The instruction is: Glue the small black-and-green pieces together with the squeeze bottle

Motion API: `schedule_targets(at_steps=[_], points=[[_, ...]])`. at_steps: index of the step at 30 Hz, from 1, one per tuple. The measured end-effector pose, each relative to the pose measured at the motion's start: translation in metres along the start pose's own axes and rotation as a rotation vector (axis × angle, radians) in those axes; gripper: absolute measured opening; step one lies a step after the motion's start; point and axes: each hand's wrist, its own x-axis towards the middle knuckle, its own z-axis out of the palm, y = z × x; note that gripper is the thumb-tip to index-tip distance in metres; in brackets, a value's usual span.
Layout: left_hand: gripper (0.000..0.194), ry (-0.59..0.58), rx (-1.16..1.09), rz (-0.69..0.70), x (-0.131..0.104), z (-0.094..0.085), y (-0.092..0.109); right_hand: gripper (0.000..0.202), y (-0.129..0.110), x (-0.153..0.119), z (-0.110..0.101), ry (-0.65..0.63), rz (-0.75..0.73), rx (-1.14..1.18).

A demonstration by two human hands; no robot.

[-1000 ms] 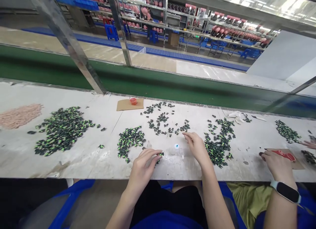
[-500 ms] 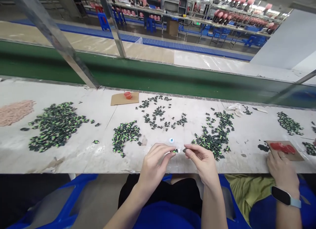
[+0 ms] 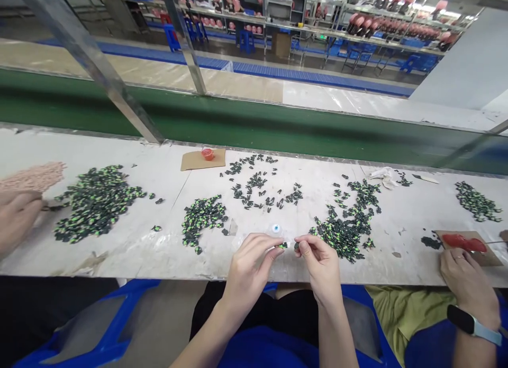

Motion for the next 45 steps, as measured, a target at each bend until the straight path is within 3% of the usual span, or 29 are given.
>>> schedule_targets(at_steps=[11,15,19,24,27,30,34,40,45], points=[[0.017,0.008,0.002,0.012,0.0,-0.004,0.0,0.021,-0.013,-0.017,0.024,0.049,-0.092,-0.214],[0.018,0.016,-0.016,-0.006,-0.001,-0.005,0.003,0.017,-0.011,-0.021,0.028,0.049,-0.219,-0.338],[0.02,0.038,-0.004,-0.076,-0.002,-0.002,0.007,0.016,-0.004,-0.024,0.034,0.134,-0.373,-0.407],[0.02,0.017,-0.056,-0.133,-0.003,0.0,0.01,0.017,0.002,-0.024,0.038,0.201,-0.412,-0.411],[0.019,-0.012,-0.098,-0.17,-0.002,-0.002,0.01,0.015,0.002,-0.024,0.033,0.178,-0.372,-0.383],[0.017,-0.034,-0.099,-0.206,0.0,-0.005,0.008,0.014,0.0,-0.023,0.024,0.049,-0.333,-0.362],[0.019,-0.105,-0.096,-0.137,0.002,-0.009,0.005,0.021,-0.003,-0.019,0.01,-0.074,-0.33,-0.32],[0.025,-0.171,-0.08,0.067,0.004,-0.014,-0.002,0.011,-0.006,-0.015,0.002,-0.115,-0.304,-0.226],[0.025,-0.191,-0.044,0.178,0.004,-0.015,-0.004,0.009,-0.006,-0.016,0.006,-0.084,-0.145,-0.062]])
